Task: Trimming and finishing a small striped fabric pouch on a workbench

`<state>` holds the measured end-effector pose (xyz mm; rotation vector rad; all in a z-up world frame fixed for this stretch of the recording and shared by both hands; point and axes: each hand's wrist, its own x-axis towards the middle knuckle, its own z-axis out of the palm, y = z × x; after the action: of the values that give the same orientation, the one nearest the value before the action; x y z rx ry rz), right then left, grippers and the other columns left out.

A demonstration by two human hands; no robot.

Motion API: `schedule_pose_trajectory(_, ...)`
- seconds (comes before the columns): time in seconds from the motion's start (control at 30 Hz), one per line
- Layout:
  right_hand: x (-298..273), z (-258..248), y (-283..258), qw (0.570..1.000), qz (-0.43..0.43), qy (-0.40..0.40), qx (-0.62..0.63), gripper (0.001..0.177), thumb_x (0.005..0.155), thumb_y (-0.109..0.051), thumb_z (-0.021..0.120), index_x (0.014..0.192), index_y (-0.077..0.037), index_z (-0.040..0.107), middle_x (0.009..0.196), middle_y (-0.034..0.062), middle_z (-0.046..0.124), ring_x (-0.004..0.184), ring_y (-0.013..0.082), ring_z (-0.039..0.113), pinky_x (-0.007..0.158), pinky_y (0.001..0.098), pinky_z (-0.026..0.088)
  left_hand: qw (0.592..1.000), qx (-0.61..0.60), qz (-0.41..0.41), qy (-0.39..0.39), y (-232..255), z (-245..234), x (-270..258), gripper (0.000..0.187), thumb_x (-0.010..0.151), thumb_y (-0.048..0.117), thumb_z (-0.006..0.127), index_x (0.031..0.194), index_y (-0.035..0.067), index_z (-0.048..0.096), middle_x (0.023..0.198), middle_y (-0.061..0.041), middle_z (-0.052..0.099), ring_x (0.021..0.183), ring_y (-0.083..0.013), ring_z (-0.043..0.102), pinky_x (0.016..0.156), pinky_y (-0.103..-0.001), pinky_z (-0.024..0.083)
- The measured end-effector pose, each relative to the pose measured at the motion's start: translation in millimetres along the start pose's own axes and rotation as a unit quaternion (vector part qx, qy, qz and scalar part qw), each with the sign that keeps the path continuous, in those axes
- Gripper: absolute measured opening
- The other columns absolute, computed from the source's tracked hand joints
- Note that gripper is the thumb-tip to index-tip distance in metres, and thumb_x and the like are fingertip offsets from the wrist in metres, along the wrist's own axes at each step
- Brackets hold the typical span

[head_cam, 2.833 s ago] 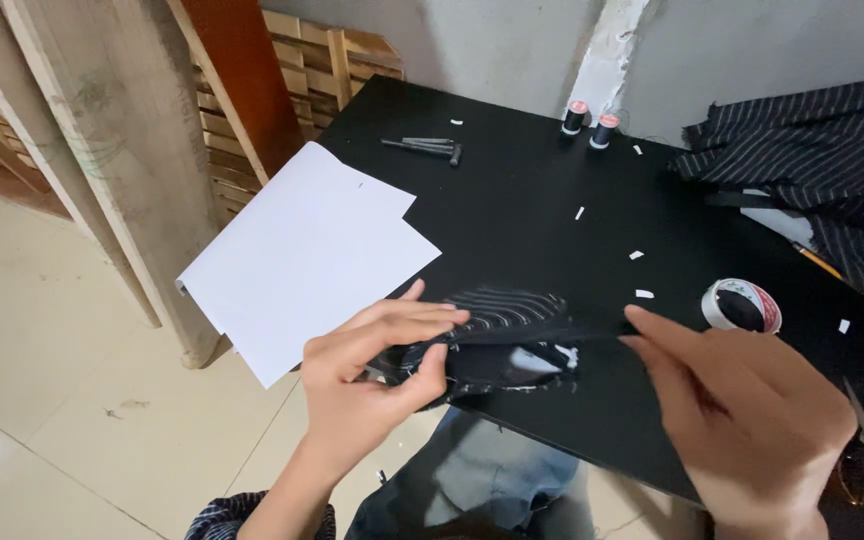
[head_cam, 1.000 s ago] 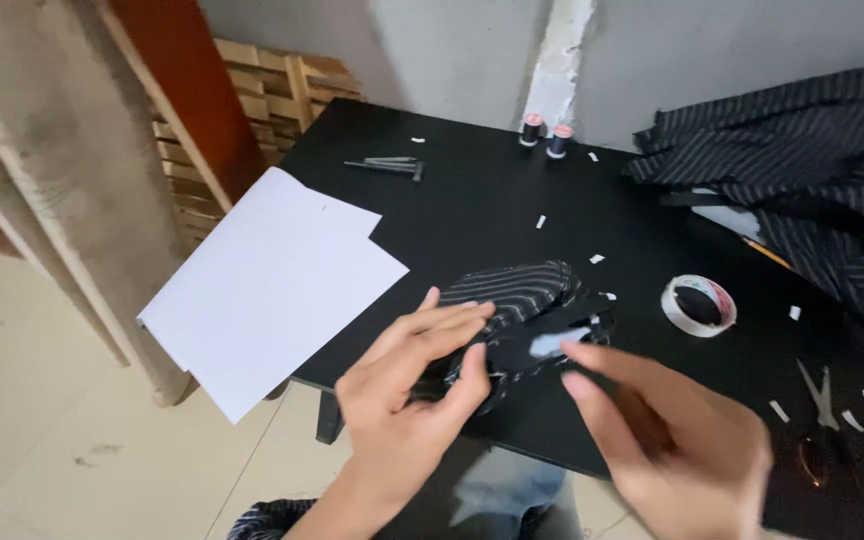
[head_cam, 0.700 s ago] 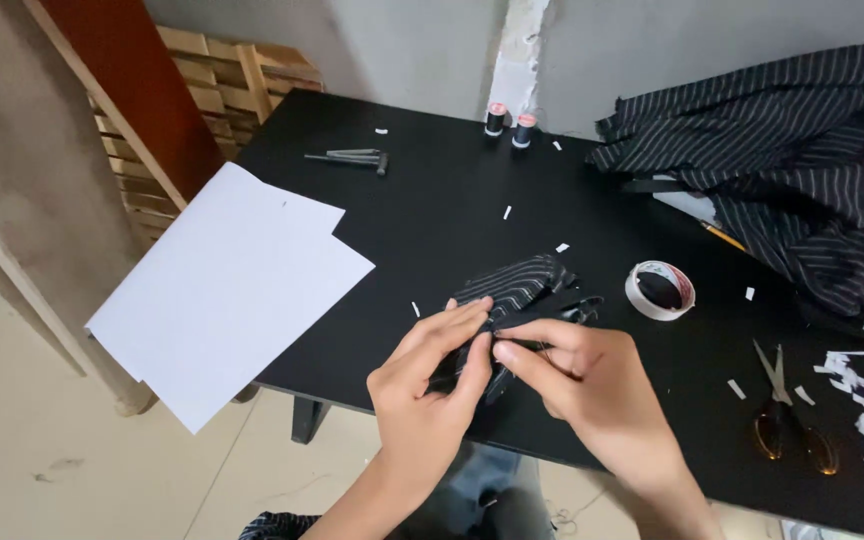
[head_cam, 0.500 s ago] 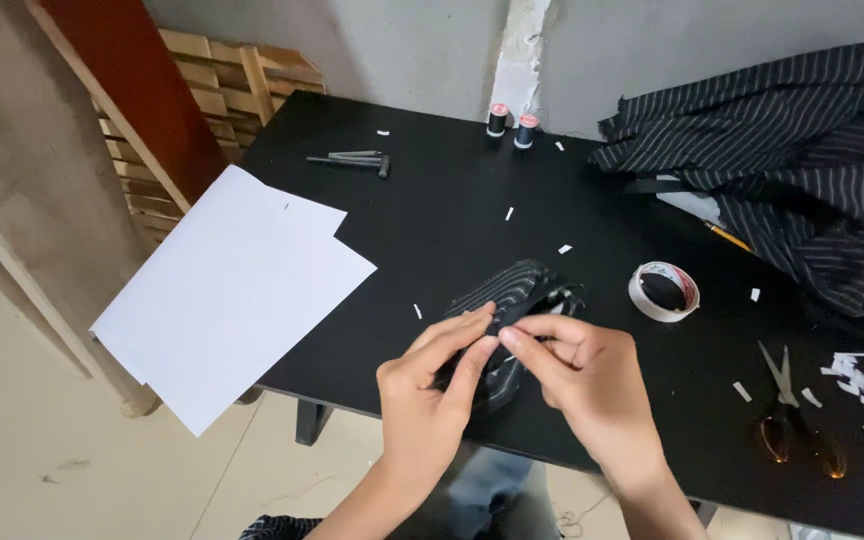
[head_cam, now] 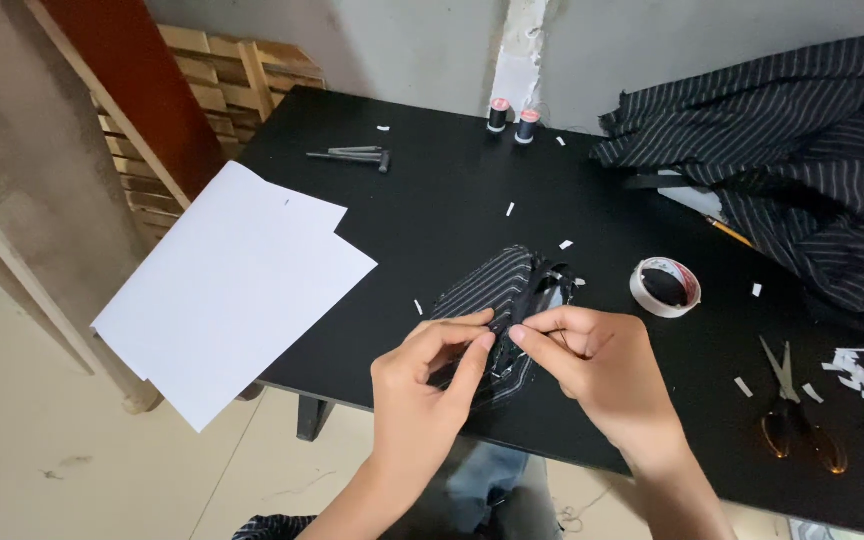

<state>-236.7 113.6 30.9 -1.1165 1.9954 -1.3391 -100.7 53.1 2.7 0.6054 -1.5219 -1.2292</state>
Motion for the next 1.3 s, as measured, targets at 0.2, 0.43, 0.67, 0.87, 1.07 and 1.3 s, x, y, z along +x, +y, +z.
schedule_pose_trajectory(0.2, 2, 4, 6, 0.998, 0.056, 0.019, 0.022, 0.016, 0.08, -0.012, 0.072, 0.072, 0.001, 0.068, 0.04, -0.002, 0.027, 0.04, 0.0082, 0.024, 0.041, 0.0234, 0.022, 0.983, 0.125, 0.136, 0.011, 4, -1, 2, 0.007, 0.086, 0.01, 0.062, 0.081, 0.007, 0.067, 0.088, -0.004, 0.071, 0.082, -0.0152, 0.068, 0.078, -0.026, 0.052)
schedule_pose_trajectory(0.43, 3, 1, 6, 0.996, 0.044, 0.003, 0.083, 0.013, 0.081, -0.008, 0.07, 0.074, 0.003, 0.069, 0.041, -0.0024, 0.025, 0.041, 0.0071, 0.021, 0.039, 0.024, 0.016, 0.986, 0.109, 0.125, 0.015, 6, 4, 1, 0.002, 0.084, 0.007, 0.064, 0.082, 0.008, 0.065, 0.082, -0.003, 0.064, 0.076, -0.013, 0.061, 0.071, -0.023, 0.051)
schedule_pose_trajectory(0.67, 7, 5, 18, 0.995, 0.015, 0.022, 0.097, 0.01, 0.081, -0.007, 0.07, 0.074, 0.001, 0.068, 0.043, -0.003, 0.027, 0.041, 0.0048, 0.02, 0.038, 0.0235, 0.012, 0.988, 0.094, 0.125, 0.017, 5, 6, 5, 0.008, 0.083, 0.002, 0.063, 0.076, 0.008, 0.062, 0.073, -0.001, 0.057, 0.065, -0.0095, 0.052, 0.062, -0.022, 0.045)
schedule_pose_trajectory(0.87, 6, 0, 8, 0.985, 0.07, -0.002, 0.159, 0.013, 0.081, -0.002, 0.069, 0.076, 0.01, 0.068, 0.045, -0.0003, 0.025, 0.04, 0.0084, 0.019, 0.038, 0.0261, 0.012, 0.993, 0.071, 0.093, 0.014, 3, 8, 2, 0.006, 0.083, 0.005, 0.064, 0.078, 0.008, 0.066, 0.074, 0.0, 0.059, 0.067, -0.0093, 0.056, 0.063, -0.022, 0.048)
schedule_pose_trajectory(1.07, 16, 4, 25, 0.964, 0.077, -0.025, 0.254, 0.011, 0.082, 0.0, 0.066, 0.079, 0.011, 0.064, 0.049, 0.0003, 0.032, 0.038, 0.0039, 0.019, 0.036, 0.0239, 0.008, 0.988, 0.086, 0.13, 0.001, -5, 11, 1, 0.005, 0.084, 0.007, 0.064, 0.082, 0.005, 0.067, 0.078, -0.004, 0.062, 0.071, -0.0125, 0.059, 0.068, -0.023, 0.048)
schedule_pose_trajectory(1.3, 11, -8, 1, 0.962, 0.143, -0.011, 0.233, 0.014, 0.083, -0.003, 0.066, 0.079, 0.01, 0.065, 0.052, -0.0015, 0.021, 0.042, 0.0073, 0.016, 0.04, 0.0261, 0.01, 0.978, 0.138, 0.149, -0.037, -14, 5, 7, 0.01, 0.088, 0.013, 0.06, 0.089, 0.011, 0.07, 0.084, 0.001, 0.066, 0.083, -0.0143, 0.06, 0.076, -0.026, 0.047)
